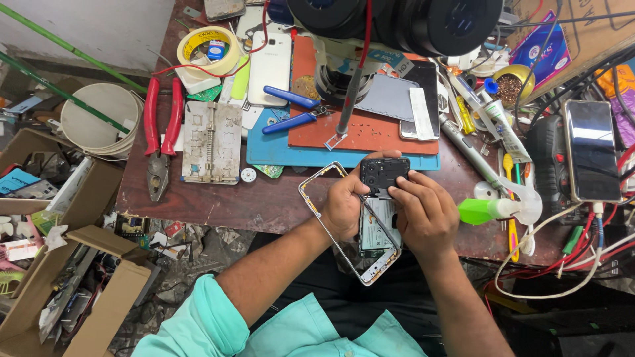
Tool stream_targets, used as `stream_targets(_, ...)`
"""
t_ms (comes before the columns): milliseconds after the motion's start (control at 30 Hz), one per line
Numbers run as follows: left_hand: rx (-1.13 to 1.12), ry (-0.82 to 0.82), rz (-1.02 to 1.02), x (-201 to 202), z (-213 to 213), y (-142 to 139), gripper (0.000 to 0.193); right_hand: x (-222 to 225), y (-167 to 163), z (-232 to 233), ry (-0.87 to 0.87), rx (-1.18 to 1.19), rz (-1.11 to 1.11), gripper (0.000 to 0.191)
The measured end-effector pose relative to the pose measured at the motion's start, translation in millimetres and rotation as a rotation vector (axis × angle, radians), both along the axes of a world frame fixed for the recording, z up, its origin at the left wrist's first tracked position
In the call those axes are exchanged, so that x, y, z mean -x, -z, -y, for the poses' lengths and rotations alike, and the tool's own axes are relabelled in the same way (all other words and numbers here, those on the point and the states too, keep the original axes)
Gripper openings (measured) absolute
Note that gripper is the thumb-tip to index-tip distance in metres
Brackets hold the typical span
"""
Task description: The person disassembles a smartphone, removes the motherboard, and uses a multimeter to test electrical continuity on the circuit board. They then inspect the board under a microscope and continue probing with a fine tool.
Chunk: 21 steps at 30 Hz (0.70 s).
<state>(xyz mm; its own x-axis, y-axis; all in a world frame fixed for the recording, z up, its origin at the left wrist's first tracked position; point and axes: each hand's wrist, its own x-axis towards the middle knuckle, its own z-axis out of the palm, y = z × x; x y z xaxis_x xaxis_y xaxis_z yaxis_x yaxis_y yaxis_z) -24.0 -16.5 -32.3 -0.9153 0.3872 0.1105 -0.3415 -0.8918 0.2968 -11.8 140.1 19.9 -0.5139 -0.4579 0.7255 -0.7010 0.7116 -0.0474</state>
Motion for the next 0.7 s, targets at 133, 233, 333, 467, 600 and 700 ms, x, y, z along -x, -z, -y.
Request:
stream_targets(133,0.058,-0.005,-0.009,0,1,-2,0.068,2,0,-1,-0.006,0.015,-0.006,0.01)
stream_targets(233,0.063,-0.01,-0.03,-1,2,-3,0.068,1,-1,0,-0.006,0.039,0.009,0.009)
stream_targets(333,0.027,-0.014,-0.065,-2,2,-3,0.068,0,2,0,-0.01,0.051,0.011,0.01)
stream_targets(467,0.025,-0.032,-0.095,-2,1,-1,0.068,0,10,-1,-0.023,0.058,-0.029,0.011)
stream_targets(600,0.025,-0.026,-0.095,-1,-1,3,0.065,4,16,-7,-0.131,0.269,-0.045,0.006)
stream_targets(700,-0.031,0.001,-0.031,-1,-2,4,0.067,3,14,-11,-0.004,0.264,-0.049,0.004)
